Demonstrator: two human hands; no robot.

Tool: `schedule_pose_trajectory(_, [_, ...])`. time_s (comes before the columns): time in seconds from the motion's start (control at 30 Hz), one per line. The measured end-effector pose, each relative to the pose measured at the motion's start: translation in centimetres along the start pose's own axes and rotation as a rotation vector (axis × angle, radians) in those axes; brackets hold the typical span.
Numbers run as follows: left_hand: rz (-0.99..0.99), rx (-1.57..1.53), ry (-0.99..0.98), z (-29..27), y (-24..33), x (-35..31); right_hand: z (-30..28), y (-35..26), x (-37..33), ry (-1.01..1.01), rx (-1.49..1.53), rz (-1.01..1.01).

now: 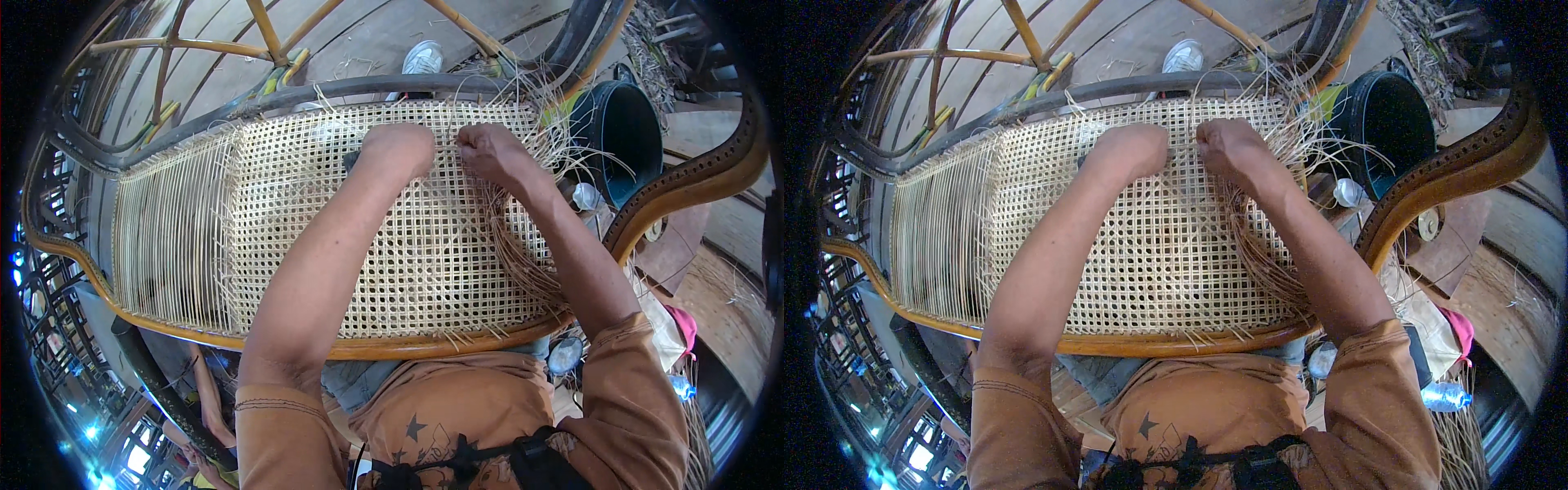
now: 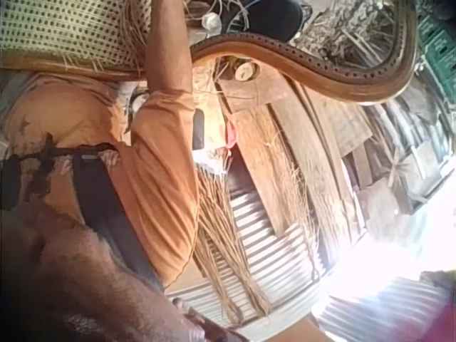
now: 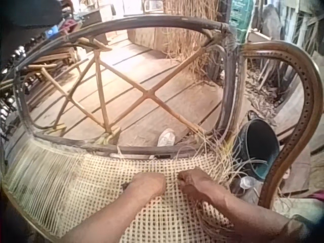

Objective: Weaving and repairing the rattan seat of a chair.

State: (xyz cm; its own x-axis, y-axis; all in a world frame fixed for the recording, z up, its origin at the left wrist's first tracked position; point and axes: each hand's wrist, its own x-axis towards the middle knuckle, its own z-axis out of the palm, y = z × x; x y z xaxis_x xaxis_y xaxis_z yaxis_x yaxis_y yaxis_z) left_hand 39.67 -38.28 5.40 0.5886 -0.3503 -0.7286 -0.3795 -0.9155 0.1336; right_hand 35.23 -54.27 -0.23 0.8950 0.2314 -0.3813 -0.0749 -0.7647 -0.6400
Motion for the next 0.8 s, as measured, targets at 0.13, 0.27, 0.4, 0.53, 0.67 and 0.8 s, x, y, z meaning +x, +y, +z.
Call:
schedule_pose_trajectory(0.13, [0.006, 0.011, -0.031, -0.2, 0.4, -0.1, -0.8, 0.1, 0.3, -0.081, 0.029, -0.012])
schedule_pose_trajectory(0.27, [0.064, 0.107, 0.025, 0.5, 0.5, -0.5, -0.4, 0.7, 0.2, 0.001, -0.028, -0.055])
schedule_pose_trajectory(0.4, [0.053, -0.006, 0.126, 2.5, -0.5, 0.0, 0.5, 0.0, 0.6, 0.032, -0.125, -0.015])
schedule_pose_trajectory(0.53, [-0.035, -0.039, 0.087, 1.5, -0.2, 0.5, 1.0, -1.0, 0.9, 0.014, -0.188, 0.035])
schedule_pose_trajectory(0.67, [-0.149, -0.026, -0.044, -0.4, -0.4, 1.2, 0.9, -2.7, 0.0, 0.123, -0.394, -0.243])
schedule_pose_trajectory(0.8, [-0.158, 0.012, 0.035, -1.1, -1.0, -0.9, 0.3, -2.7, 0.1, 0.181, -0.508, -0.482])
